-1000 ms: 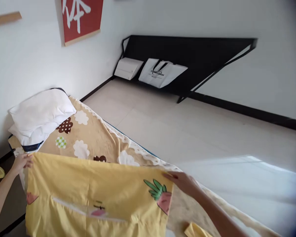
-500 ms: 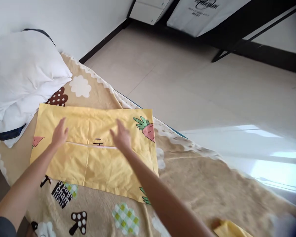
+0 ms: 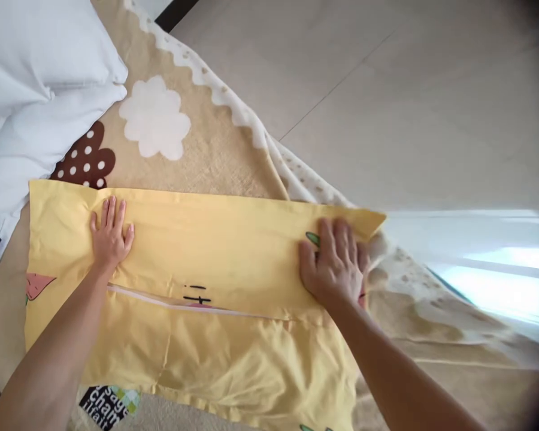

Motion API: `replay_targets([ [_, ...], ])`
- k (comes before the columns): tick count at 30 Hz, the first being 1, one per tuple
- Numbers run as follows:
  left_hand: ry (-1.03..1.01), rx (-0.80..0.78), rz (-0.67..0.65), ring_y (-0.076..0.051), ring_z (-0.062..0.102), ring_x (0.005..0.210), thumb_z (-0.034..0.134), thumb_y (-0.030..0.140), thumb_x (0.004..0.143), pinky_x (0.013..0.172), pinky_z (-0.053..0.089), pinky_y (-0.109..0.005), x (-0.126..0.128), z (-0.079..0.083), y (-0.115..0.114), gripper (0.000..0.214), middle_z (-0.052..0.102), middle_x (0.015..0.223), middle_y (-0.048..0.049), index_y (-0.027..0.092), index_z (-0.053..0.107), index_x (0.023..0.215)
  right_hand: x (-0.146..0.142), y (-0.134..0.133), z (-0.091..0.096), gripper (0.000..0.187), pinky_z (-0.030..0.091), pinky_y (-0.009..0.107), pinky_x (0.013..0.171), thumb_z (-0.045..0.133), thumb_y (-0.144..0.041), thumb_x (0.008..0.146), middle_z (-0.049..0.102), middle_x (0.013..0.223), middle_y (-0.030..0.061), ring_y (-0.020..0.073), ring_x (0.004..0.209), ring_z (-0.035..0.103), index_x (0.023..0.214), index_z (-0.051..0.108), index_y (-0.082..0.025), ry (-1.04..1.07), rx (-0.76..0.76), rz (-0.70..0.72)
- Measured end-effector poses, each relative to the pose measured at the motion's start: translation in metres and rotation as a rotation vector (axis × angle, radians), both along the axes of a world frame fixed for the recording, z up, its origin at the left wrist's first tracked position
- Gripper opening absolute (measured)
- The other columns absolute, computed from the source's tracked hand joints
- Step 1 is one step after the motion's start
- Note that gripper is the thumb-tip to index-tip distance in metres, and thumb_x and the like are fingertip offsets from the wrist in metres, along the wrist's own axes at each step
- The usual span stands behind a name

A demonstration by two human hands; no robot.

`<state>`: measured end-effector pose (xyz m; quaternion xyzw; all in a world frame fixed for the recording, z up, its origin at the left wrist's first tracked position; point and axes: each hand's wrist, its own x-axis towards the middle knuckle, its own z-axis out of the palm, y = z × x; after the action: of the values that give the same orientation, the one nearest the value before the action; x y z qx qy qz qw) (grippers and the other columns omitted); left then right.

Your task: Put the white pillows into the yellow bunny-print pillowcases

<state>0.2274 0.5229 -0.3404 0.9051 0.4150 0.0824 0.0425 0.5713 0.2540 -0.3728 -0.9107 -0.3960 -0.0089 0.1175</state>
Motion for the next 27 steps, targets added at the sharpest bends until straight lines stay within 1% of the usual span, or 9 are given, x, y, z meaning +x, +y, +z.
replay_targets([
  [3,0.017,0.011,-0.003,-0.027,0.025,0.149,0.040,0.042,0.096,0.122,0.007,-0.048,0.003,-0.001,-0.005,0.063,0.030,0.159,-0.0142,0.016,0.033,0.153,0.015,-0.030,-0.015,0.063,0.034,0.055,0.111,0.033,-0.045,0.097,0.044,0.150,0.0216,0.0345,0.139,0.042,0.149,0.042,-0.010,-0.072,0.089,-0.077],
  [6,0.038,0.015,0.029,-0.030,0.027,0.149,0.038,0.042,0.097,0.121,0.010,-0.051,0.000,0.004,0.001,0.063,0.030,0.158,-0.0178,0.012,0.035,0.152,0.014,-0.029,-0.023,0.061,0.033,0.055,0.111,0.037,-0.040,0.095,0.046,0.149,0.0212,0.0353,0.138,0.043,0.148,0.043,-0.011,-0.108,0.102,-0.047],
  [8,0.080,-0.013,-0.004,-0.031,0.029,0.147,0.037,0.042,0.097,0.121,0.009,-0.052,-0.009,0.013,0.016,0.061,0.033,0.156,-0.0186,0.012,0.038,0.151,0.014,-0.024,-0.024,0.061,0.033,0.054,0.110,0.037,-0.037,0.094,0.048,0.147,0.0210,0.0344,0.137,0.044,0.149,0.042,-0.011,-0.122,0.085,-0.052],
  [10,0.140,-0.078,-0.129,-0.030,0.034,0.145,0.039,0.045,0.097,0.122,0.005,-0.053,-0.025,0.023,0.037,0.057,0.038,0.154,-0.0147,0.019,0.045,0.147,0.016,-0.022,-0.022,0.061,0.032,0.051,0.110,0.037,-0.035,0.093,0.049,0.146,0.0201,0.0321,0.136,0.045,0.150,0.039,-0.011,-0.131,0.078,-0.064],
  [11,0.159,-0.090,-0.134,-0.029,0.033,0.146,0.038,0.046,0.097,0.122,0.004,-0.053,-0.034,0.028,0.048,0.056,0.037,0.156,-0.0134,0.022,0.046,0.147,0.017,-0.023,-0.022,0.062,0.032,0.051,0.111,0.037,-0.034,0.093,0.049,0.147,0.0197,0.0313,0.136,0.045,0.151,0.037,-0.012,-0.142,0.081,-0.061],
  [14,0.094,0.026,0.194,-0.031,0.025,0.149,0.031,0.044,0.098,0.120,0.003,-0.057,-0.058,0.034,0.073,0.061,0.030,0.158,-0.0172,0.016,0.035,0.152,0.017,-0.025,-0.021,0.064,0.029,0.050,0.112,0.039,-0.035,0.092,0.046,0.149,0.0192,0.0313,0.137,0.044,0.152,0.035,-0.013,-0.144,0.072,-0.033],
  [15,0.071,0.056,0.259,-0.031,0.024,0.149,0.030,0.043,0.098,0.120,0.003,-0.057,-0.063,0.033,0.077,0.062,0.030,0.158,-0.0178,0.015,0.033,0.153,0.017,-0.026,-0.021,0.064,0.029,0.051,0.112,0.038,-0.036,0.091,0.046,0.149,0.0193,0.0316,0.138,0.043,0.152,0.036,-0.013,-0.128,0.062,-0.037],
  [20,0.027,0.034,0.251,-0.029,0.022,0.150,0.034,0.044,0.094,0.121,-0.002,-0.052,-0.067,0.023,0.079,0.065,0.032,0.158,-0.0154,0.016,0.036,0.152,0.013,-0.023,-0.018,0.064,0.030,0.054,0.111,0.035,-0.038,0.091,0.046,0.148,0.0198,0.0330,0.139,0.041,0.150,0.039,-0.012,-0.046,0.011,-0.134],
  [27,0.037,0.033,0.243,-0.030,0.020,0.150,0.032,0.042,0.094,0.121,-0.003,-0.053,-0.067,0.023,0.080,0.065,0.030,0.159,-0.0166,0.014,0.035,0.153,0.012,-0.022,-0.018,0.064,0.028,0.056,0.112,0.035,-0.039,0.092,0.045,0.150,0.0206,0.0338,0.140,0.039,0.149,0.040,-0.009,-0.037,0.041,-0.118],
])
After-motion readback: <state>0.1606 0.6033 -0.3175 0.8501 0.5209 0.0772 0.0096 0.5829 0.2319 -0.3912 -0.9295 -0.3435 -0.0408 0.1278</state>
